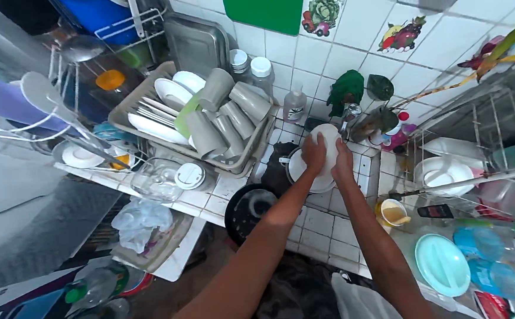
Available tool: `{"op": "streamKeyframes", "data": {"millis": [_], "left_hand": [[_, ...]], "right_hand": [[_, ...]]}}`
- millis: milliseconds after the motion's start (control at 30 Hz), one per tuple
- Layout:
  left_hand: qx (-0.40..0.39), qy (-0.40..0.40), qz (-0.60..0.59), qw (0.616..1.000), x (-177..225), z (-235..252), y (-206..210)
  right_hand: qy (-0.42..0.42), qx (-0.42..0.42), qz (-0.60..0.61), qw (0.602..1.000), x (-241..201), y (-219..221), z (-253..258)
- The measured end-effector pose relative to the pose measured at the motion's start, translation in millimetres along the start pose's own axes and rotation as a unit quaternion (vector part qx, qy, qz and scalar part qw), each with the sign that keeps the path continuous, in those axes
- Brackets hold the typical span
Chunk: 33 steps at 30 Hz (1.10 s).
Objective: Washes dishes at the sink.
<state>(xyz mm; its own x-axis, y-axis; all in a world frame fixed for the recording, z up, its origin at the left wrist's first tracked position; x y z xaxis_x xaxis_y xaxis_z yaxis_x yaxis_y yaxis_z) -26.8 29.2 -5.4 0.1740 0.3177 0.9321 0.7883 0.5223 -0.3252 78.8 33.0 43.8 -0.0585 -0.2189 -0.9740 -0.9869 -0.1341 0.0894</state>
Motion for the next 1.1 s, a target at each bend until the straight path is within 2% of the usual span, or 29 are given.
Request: {"op": "streamKeyframes", "data": {"millis": [100, 233, 333, 400, 467, 533, 600, 733, 800, 867, 967, 1100], "left_hand": [[-0.005, -0.074, -0.021, 0.997, -5.3, -27.7, -7.4], [-0.095, -0.036, -0.097, 0.99, -7.8, -66.1, -14.4], [-0.12, 0.02, 0.001, 0.993, -30.9, -60.2, -33.9], [-0.111, 0.014, 0.102, 0.988, -46.7, -53.5, -54.7], [-0.113, -0.011, 0.168, 0.979, -63.2, -47.9, -69.8], [-0.12, -0.04, 0.173, 0.977, -80.4, -45.8, -78.0], [-0.131, -0.052, 0.128, 0.982, -94.4, -46.3, -78.6], [-0.142, -0.064, 0.072, 0.985, -96.4, -47.6, -86.4], [-0.151, -0.077, 0.071, 0.983, -94.7, -46.0, -91.9], [-0.164, -0.101, 0.077, 0.978, -92.5, -44.1, -96.6], [-0.179, -0.128, 0.034, 0.975, -95.8, -41.3, -98.0], [-0.201, -0.114, -0.051, 0.972, -83.4, -51.0, -113.6]], "right_hand": [[-0.007, -0.006, -0.003, 1.0, 0.8, 7.5, 3.5], [-0.041, 0.02, -0.061, 0.997, -1.0, 12.5, 22.3], [-0.068, 0.045, -0.104, 0.991, -7.5, 10.2, 28.1], [-0.094, 0.043, -0.115, 0.988, -9.2, 9.0, 24.0], [-0.117, 0.035, -0.175, 0.977, -13.6, 14.7, 9.1], [-0.15, 0.001, -0.261, 0.954, -20.9, 28.5, -10.4], [-0.207, -0.033, -0.316, 0.925, -36.0, 50.0, -27.2], [-0.351, -0.068, -0.311, 0.88, -98.7, 108.8, -63.0], [-0.421, -0.083, -0.218, 0.877, -135.5, 150.8, -69.2], [-0.454, -0.113, -0.107, 0.877, -166.7, 204.4, -70.0], [-0.447, -0.177, -0.006, 0.877, -184.1, 296.8, -61.2], [-0.386, -0.238, 0.003, 0.891, -155.5, 412.3, -54.8]]}}
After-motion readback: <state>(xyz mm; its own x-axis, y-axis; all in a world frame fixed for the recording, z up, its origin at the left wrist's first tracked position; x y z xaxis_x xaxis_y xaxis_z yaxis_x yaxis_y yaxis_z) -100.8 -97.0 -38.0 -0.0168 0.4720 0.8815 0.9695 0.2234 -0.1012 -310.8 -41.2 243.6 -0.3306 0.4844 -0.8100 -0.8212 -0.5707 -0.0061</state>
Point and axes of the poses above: each hand's wrist, its own z-axis towards the middle knuckle, its own y-axis out of the palm, x = y × z, the point moved 5 cm from there along z, towards the middle knuckle, and after that the axes turned 3 degrees about y, right-handed, at the moved point
